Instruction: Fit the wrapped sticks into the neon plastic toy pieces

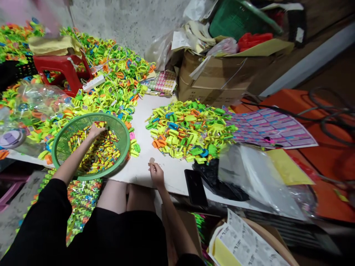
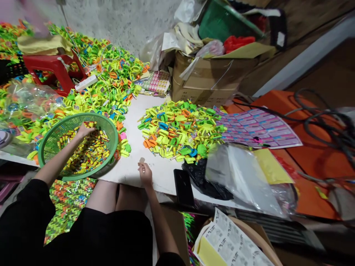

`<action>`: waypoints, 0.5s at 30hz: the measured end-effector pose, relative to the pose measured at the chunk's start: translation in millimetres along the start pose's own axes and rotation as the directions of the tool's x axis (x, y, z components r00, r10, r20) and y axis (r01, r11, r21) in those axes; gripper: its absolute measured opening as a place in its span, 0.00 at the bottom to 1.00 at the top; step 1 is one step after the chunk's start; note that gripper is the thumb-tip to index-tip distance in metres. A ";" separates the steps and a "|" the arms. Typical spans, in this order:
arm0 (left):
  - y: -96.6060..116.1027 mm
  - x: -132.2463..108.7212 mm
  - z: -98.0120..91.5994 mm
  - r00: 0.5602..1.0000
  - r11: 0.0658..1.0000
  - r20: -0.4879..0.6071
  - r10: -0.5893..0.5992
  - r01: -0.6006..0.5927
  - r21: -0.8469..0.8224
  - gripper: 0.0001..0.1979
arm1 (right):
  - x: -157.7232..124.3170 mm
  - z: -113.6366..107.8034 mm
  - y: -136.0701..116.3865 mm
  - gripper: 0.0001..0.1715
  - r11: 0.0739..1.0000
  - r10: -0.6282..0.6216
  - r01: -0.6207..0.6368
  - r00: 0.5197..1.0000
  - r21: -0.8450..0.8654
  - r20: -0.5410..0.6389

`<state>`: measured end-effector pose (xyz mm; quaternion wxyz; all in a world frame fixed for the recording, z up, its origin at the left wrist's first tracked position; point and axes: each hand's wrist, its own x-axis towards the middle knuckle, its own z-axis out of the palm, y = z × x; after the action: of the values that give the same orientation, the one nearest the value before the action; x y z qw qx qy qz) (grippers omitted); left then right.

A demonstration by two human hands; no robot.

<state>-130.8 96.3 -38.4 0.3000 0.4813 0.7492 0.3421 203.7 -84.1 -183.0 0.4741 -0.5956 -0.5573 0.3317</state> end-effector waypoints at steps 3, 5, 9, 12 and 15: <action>14.5 -24.8 -10.9 0.990 0.942 0.121 0.079 -0.034 -0.334 0.32 | 1.1 0.4 -6.1 0.19 1.000 0.007 -0.007 1.000 0.015 0.009; 26.0 -48.6 -13.8 0.966 0.865 0.230 0.117 0.014 -0.501 0.29 | 3.1 0.4 -19.0 0.20 1.000 0.000 -0.001 0.999 0.028 0.036; 47.4 -101.2 -4.0 0.873 0.738 0.462 0.157 0.207 -0.643 0.22 | 9.7 -5.7 -79.8 0.22 0.977 -0.212 0.214 0.964 0.002 0.160; 60.4 -136.8 12.9 0.782 0.673 0.593 0.190 0.336 -0.659 0.20 | 15.9 -16.5 -138.8 0.29 0.904 -0.417 0.426 0.893 -0.021 0.169; 70.3 -165.3 28.7 0.707 0.657 0.679 0.198 0.418 -0.627 0.21 | 21.1 -28.6 -177.2 0.32 0.851 -0.509 0.523 0.844 -0.052 0.167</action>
<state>-13.1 -29.2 21.0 0.7504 0.3552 0.4000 0.3884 171.5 -81.5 -5.3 0.4746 -0.4195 -0.7454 0.2077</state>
